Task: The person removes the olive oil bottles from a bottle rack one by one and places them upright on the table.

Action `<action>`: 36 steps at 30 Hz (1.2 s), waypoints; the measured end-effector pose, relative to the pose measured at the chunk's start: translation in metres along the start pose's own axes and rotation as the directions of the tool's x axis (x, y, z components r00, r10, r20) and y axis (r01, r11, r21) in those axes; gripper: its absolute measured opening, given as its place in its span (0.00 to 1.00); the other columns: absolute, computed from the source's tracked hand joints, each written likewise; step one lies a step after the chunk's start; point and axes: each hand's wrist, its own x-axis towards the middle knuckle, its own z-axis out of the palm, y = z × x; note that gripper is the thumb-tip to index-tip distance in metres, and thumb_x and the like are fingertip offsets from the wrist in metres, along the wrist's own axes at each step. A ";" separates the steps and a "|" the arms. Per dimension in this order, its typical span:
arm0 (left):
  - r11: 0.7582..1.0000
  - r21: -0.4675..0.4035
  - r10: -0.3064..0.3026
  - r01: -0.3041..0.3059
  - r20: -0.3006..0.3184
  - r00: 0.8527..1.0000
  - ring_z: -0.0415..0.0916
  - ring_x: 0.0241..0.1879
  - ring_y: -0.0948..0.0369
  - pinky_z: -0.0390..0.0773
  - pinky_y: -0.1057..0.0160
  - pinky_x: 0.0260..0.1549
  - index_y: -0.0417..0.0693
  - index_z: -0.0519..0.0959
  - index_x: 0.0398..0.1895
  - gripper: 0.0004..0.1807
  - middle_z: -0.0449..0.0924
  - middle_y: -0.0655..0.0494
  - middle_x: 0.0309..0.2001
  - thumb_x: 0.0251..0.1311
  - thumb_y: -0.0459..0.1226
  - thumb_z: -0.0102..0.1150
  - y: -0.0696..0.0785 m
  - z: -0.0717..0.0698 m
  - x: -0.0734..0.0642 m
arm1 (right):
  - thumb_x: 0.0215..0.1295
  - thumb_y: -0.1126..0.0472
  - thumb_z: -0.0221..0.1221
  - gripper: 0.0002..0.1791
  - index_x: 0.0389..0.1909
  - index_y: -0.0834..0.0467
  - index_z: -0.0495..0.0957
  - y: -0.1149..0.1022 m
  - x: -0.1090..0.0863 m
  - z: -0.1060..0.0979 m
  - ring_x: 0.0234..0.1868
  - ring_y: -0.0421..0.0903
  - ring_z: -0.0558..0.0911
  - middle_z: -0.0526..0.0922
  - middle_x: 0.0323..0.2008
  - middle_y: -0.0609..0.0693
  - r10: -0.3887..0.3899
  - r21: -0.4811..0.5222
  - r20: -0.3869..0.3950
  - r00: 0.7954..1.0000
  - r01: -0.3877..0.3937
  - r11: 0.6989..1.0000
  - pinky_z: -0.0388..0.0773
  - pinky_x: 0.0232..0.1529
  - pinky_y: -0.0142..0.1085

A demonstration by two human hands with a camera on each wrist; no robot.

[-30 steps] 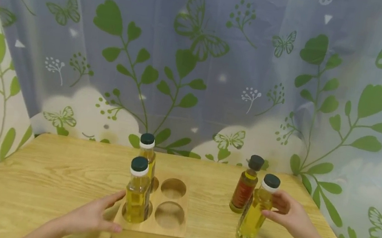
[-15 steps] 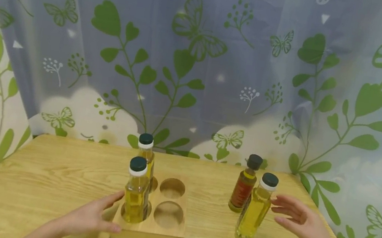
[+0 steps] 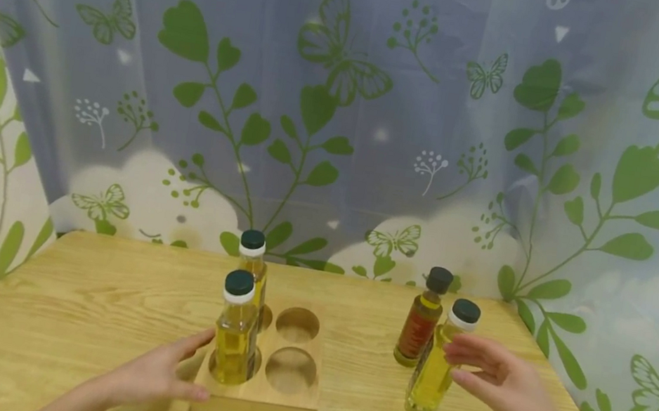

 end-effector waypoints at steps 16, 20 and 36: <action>1.000 0.007 0.015 -0.015 -0.004 1.000 0.51 0.65 0.37 0.54 0.37 0.59 0.32 0.50 0.69 0.54 0.52 0.31 0.67 0.47 0.49 0.69 0.002 0.000 -0.001 | 0.63 0.61 0.59 0.25 0.59 0.67 0.68 -0.032 0.067 0.062 0.46 0.39 0.80 0.78 0.49 0.61 0.145 -0.022 -0.062 0.988 -0.146 0.989 0.78 0.43 0.32; 1.000 0.006 0.014 -0.014 -0.005 1.000 0.51 0.65 0.37 0.54 0.37 0.59 0.32 0.50 0.69 0.54 0.53 0.31 0.67 0.47 0.49 0.69 0.002 0.000 -0.001 | 0.63 0.59 0.59 0.25 0.59 0.65 0.69 -0.033 0.086 0.071 0.47 0.43 0.79 0.78 0.49 0.60 0.145 -0.037 -0.067 0.987 -0.147 0.988 0.77 0.44 0.33; 1.000 0.009 0.001 -0.001 -0.008 1.000 0.52 0.64 0.38 0.54 0.37 0.59 0.31 0.51 0.69 0.55 0.53 0.32 0.67 0.46 0.51 0.69 0.000 0.000 0.000 | 0.61 0.55 0.61 0.27 0.59 0.63 0.70 -0.023 0.147 0.103 0.50 0.51 0.78 0.79 0.49 0.56 0.099 -0.079 -0.026 0.995 -0.101 0.992 0.76 0.48 0.44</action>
